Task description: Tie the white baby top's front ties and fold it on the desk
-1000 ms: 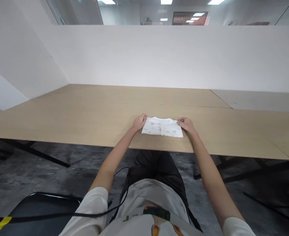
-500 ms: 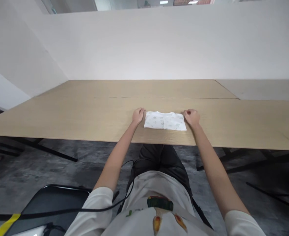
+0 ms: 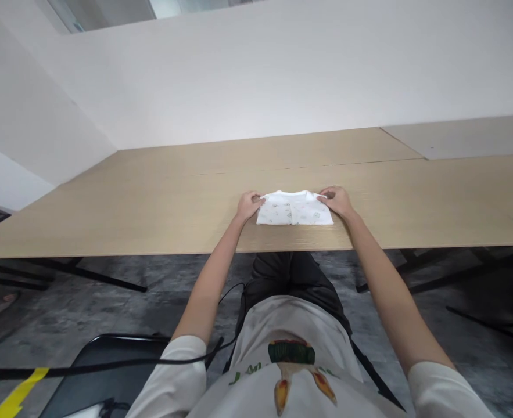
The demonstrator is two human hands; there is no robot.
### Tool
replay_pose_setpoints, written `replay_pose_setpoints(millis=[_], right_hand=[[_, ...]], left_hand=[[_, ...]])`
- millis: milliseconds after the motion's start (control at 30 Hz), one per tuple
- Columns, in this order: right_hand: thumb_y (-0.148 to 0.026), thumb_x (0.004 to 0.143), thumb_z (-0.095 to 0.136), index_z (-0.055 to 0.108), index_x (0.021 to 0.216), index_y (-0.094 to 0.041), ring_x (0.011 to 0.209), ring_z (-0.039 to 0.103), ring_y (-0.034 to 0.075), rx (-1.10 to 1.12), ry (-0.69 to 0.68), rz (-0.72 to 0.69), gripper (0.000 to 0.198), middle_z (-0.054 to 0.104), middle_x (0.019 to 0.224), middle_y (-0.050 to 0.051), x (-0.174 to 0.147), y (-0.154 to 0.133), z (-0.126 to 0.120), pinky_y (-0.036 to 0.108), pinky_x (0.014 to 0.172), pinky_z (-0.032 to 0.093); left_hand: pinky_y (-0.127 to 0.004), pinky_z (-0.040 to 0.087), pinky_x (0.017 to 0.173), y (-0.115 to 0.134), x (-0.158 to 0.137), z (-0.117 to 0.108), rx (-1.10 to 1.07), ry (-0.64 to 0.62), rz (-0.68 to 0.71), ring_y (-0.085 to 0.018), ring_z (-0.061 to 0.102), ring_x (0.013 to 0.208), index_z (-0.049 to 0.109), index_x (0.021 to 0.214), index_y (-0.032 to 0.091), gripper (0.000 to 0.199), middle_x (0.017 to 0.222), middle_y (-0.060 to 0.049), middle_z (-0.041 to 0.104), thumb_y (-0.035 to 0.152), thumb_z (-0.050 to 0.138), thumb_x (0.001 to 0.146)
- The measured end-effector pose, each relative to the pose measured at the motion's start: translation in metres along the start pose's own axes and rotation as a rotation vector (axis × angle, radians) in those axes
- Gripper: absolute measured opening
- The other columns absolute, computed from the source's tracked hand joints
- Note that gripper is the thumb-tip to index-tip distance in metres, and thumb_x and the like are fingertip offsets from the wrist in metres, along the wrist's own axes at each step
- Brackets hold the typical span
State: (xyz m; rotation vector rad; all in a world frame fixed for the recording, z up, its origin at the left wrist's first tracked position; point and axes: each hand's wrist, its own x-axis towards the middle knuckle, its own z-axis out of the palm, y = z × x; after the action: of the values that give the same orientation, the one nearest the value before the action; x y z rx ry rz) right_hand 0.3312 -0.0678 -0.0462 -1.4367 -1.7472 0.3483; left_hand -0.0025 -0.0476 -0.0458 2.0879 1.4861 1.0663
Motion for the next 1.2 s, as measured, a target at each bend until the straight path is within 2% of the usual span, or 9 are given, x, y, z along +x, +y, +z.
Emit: replay_pose_setpoints(millis=[167,300,467,600,700,800,967,1100,1200], right_hand=[[-0.030,0.073,0.065,0.062,0.074,-0.016,0.085,0.064,0.019,0.374,0.140,0.157,0.015,0.069,0.090,0.009,0.002,-0.025,-0.009,0.032,0.076,0.050],[-0.035,0.070,0.072,0.058,0.070,-0.018,0.077,0.064,0.017,0.510,0.189,0.008,0.022,0.066,0.079,0.004,0.015,-0.077,-0.054,0.033,0.074,0.050],[-0.043,0.068,0.079,0.057,0.070,-0.026,0.064,0.056,0.015,0.478,0.315,-0.313,0.027,0.058,0.062,-0.003,0.037,-0.150,-0.136,0.035,0.069,0.050],[-0.047,0.075,0.073,0.059,0.075,-0.030,0.051,0.048,0.015,0.174,0.231,-0.274,0.022,0.050,0.055,-0.004,0.050,-0.169,-0.168,0.036,0.059,0.047],[-0.047,0.078,0.067,0.060,0.080,-0.025,0.050,0.049,0.015,-0.092,0.029,-0.106,0.023,0.056,0.058,-0.001,0.057,-0.152,-0.153,0.037,0.058,0.048],[-0.044,0.080,0.064,0.063,0.081,-0.018,0.066,0.059,0.020,-0.293,-0.181,0.023,0.025,0.065,0.072,0.006,0.058,-0.118,-0.114,0.039,0.069,0.050],[-0.053,0.077,0.062,0.068,0.088,-0.016,0.092,0.063,0.026,-0.282,-0.514,0.145,0.039,0.069,0.102,0.013,0.050,-0.055,-0.066,0.035,0.078,0.050],[-0.053,0.066,0.071,0.071,0.098,-0.019,0.101,0.062,0.030,-0.241,-0.738,0.155,0.047,0.068,0.112,0.012,0.042,-0.018,-0.078,0.036,0.084,0.050],[-0.037,0.058,0.077,0.073,0.096,-0.020,0.102,0.062,0.031,-0.274,-0.806,0.162,0.042,0.069,0.111,0.011,0.041,0.006,-0.098,0.036,0.085,0.049]], left_hand=[[-0.029,0.047,0.082,0.013,-0.002,-0.008,-0.177,0.021,-0.056,-0.016,0.059,0.086,0.060,0.087,0.014,0.020,0.093,-0.007,0.067,0.032,0.058,0.079],[-0.027,0.047,0.081,0.049,0.012,-0.054,-0.287,0.073,0.109,-0.016,0.059,0.088,0.055,0.088,0.015,0.024,0.096,-0.007,0.065,0.039,0.053,0.084],[-0.028,0.046,0.077,0.124,0.036,-0.138,-0.201,0.198,0.437,-0.016,0.059,0.088,0.051,0.090,0.020,0.033,0.089,-0.002,0.059,0.053,0.052,0.085],[-0.028,0.043,0.070,0.149,0.045,-0.166,-0.068,0.209,0.465,-0.014,0.056,0.071,0.051,0.098,0.021,0.033,0.068,0.002,0.047,0.052,0.046,0.089],[-0.027,0.042,0.066,0.126,0.046,-0.150,0.060,0.131,0.387,-0.014,0.052,0.064,0.053,0.100,0.020,0.033,0.061,0.003,0.045,0.051,0.051,0.087],[-0.026,0.041,0.065,0.082,0.044,-0.112,0.192,-0.008,0.283,-0.015,0.052,0.065,0.055,0.103,0.020,0.035,0.065,0.001,0.052,0.050,0.053,0.084],[-0.029,0.043,0.073,0.015,0.035,-0.069,0.398,-0.276,0.023,-0.020,0.059,0.080,0.055,0.119,0.021,0.048,0.085,-0.005,0.065,0.051,0.054,0.081],[-0.026,0.043,0.078,-0.018,0.023,-0.085,0.315,-0.443,-0.065,-0.022,0.059,0.094,0.064,0.108,0.021,0.049,0.107,-0.007,0.067,0.055,0.061,0.073],[-0.024,0.042,0.066,-0.036,0.016,-0.110,0.267,-0.512,-0.183,-0.020,0.060,0.080,0.070,0.093,0.019,0.046,0.091,-0.004,0.070,0.056,0.066,0.065]])
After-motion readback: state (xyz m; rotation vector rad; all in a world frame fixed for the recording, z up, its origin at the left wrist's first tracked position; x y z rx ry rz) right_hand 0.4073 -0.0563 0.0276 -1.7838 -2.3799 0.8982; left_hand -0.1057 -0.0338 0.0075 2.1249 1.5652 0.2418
